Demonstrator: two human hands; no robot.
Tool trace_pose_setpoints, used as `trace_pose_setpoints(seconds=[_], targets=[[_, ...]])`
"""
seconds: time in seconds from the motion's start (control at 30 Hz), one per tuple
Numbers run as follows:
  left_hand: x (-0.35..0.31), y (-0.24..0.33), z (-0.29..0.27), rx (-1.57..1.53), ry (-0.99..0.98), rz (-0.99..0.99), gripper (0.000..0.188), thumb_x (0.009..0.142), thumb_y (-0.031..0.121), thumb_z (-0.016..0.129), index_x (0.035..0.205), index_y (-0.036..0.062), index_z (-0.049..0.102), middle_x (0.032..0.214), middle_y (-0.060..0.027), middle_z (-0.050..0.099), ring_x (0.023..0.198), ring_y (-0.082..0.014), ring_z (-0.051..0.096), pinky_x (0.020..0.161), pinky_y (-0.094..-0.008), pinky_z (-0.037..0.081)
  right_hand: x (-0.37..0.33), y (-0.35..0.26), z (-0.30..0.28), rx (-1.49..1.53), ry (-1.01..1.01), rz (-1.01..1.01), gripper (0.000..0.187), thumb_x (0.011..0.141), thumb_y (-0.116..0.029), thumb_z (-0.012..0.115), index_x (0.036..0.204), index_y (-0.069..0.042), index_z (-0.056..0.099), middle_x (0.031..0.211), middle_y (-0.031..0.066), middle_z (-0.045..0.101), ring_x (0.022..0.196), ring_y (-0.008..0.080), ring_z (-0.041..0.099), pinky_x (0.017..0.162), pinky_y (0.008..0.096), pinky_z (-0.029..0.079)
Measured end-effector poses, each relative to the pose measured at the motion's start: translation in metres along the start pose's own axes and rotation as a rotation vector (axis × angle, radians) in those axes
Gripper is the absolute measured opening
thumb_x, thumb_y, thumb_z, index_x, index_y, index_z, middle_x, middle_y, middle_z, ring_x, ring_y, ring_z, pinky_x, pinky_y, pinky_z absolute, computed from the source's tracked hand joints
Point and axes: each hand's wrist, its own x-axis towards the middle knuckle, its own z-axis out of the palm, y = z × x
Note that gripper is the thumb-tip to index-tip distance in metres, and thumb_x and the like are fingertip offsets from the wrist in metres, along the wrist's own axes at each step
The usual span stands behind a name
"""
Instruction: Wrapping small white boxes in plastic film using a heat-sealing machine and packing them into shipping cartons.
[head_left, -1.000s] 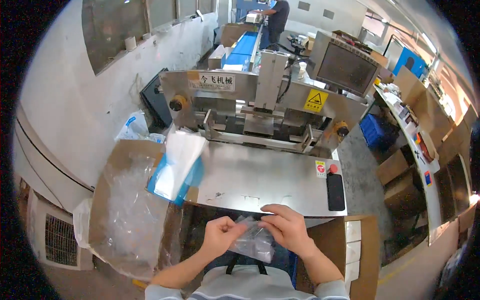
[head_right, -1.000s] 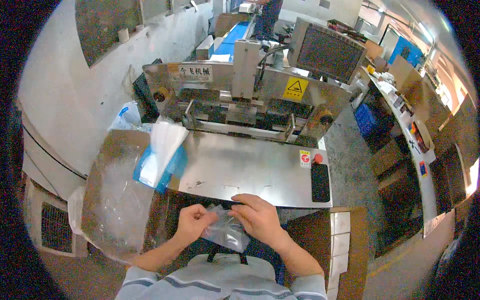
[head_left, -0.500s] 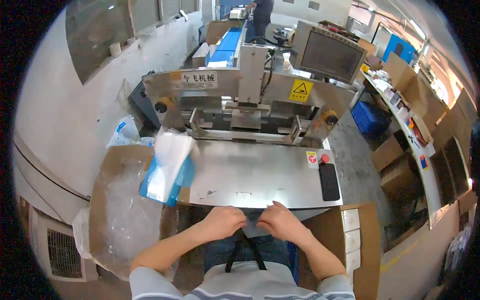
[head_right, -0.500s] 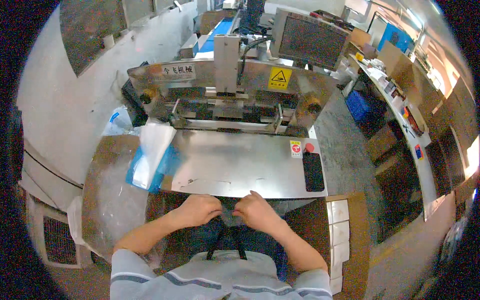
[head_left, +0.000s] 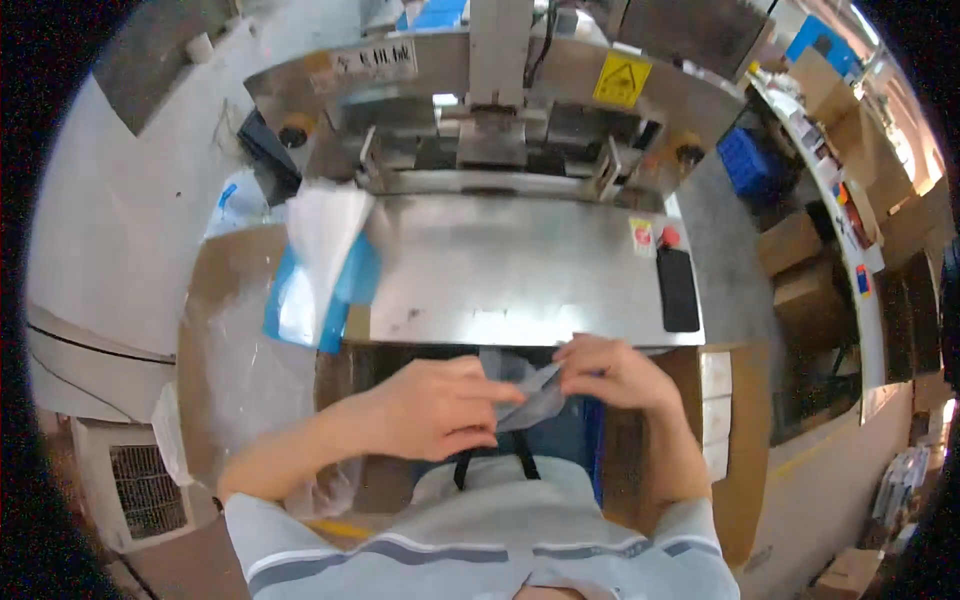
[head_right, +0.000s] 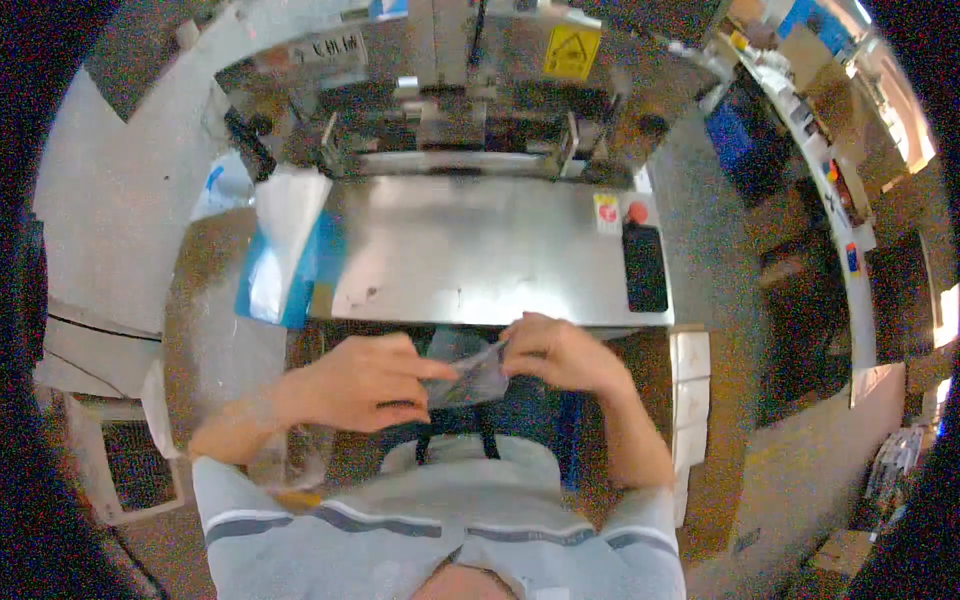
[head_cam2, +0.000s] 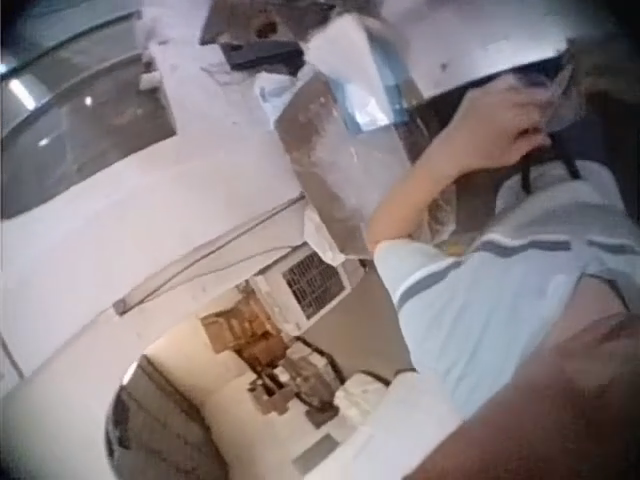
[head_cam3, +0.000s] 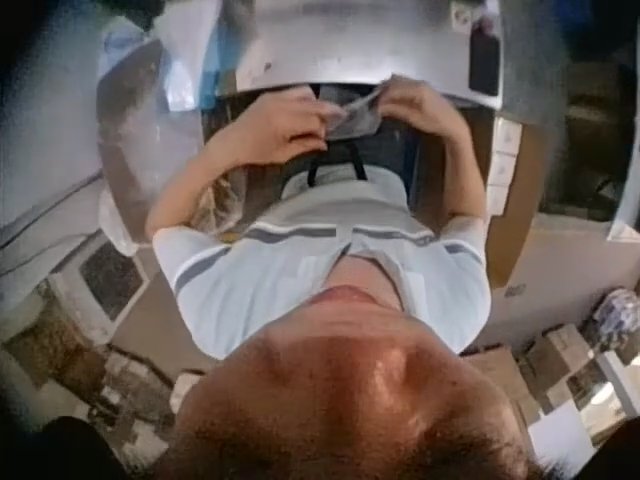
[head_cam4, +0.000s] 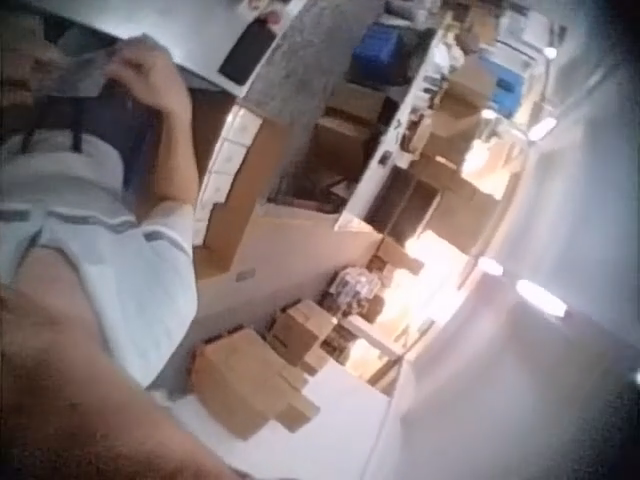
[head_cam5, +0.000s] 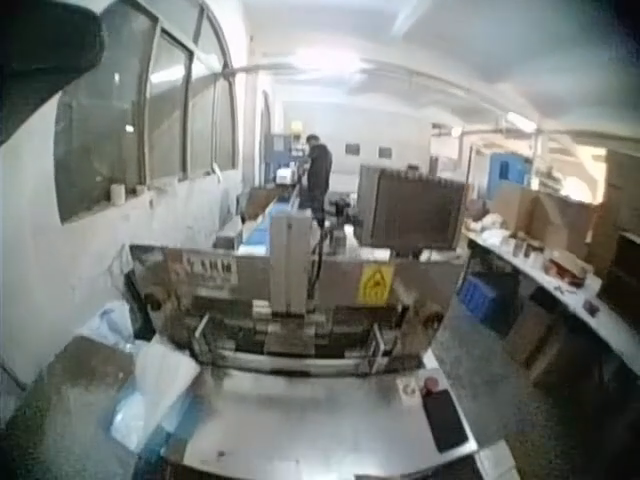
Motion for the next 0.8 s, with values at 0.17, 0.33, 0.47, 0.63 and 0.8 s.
trace_pose_setpoints(seconds=[0.17,0.33,0.47,0.63,0.8], targets=[[0.014,0.002,-0.008,-0.142,-0.078,-0.028,0.015,0.078,0.020,0.077,0.080,0.0114,0.065,0.127,-0.0040,0.063,0.080,-0.0244,0.059,0.070,-0.0344,0.050,0.003,0.011,-0.012,0.268,-0.141,0.009,0.012,0.083,-0.013,0.074,0.080,-0.002,0.071,0.086,0.0057,0.072,0.106,0.0298,0.061,0.101,0.0460,0.041],[0.019,0.011,-0.028,-0.440,-0.213,-0.289,0.010,0.083,0.013,0.071,0.088,0.0074,0.064,0.114,-0.0083,0.069,0.082,-0.0295,0.064,0.074,-0.0379,0.052,0.001,0.011,-0.015,0.469,-0.170,-0.149,0.011,0.081,-0.012,0.076,0.078,-0.003,0.071,0.085,0.0074,0.071,0.104,0.0306,0.061,0.094,0.0445,0.047],[0.004,-0.011,-0.015,0.033,-0.074,-0.387,0.013,0.089,0.014,0.066,0.095,0.0036,0.060,0.091,-0.0147,0.067,0.081,-0.0357,0.065,0.071,-0.0413,0.052,-0.009,0.023,-0.016,0.452,-0.049,-0.159,0.012,0.081,-0.013,0.076,0.078,-0.003,0.071,0.086,0.0072,0.071,0.101,0.0285,0.061,0.091,0.0418,0.047],[0.001,-0.017,0.002,0.195,-0.028,-0.426,0.017,0.090,0.017,0.064,0.099,0.0077,0.054,0.071,-0.0169,0.062,0.072,-0.0368,0.064,0.064,-0.0478,0.049,-0.008,0.007,-0.004,0.096,0.156,0.043,0.011,0.085,-0.014,0.071,0.085,-0.003,0.069,0.087,0.0088,0.068,0.094,0.0244,0.063,0.085,0.0361,0.048],[-0.034,-0.035,0.041,0.140,-0.307,-0.533,0.015,0.092,0.023,0.060,0.097,0.0093,0.058,0.075,-0.0188,0.065,0.072,-0.0391,0.065,0.061,-0.0504,0.051,-0.020,0.029,0.028,0.010,-0.100,0.059,0.012,0.085,-0.016,0.068,0.084,-0.004,0.068,0.087,0.0109,0.067,0.088,0.0285,0.062,0.079,0.0376,0.049]])
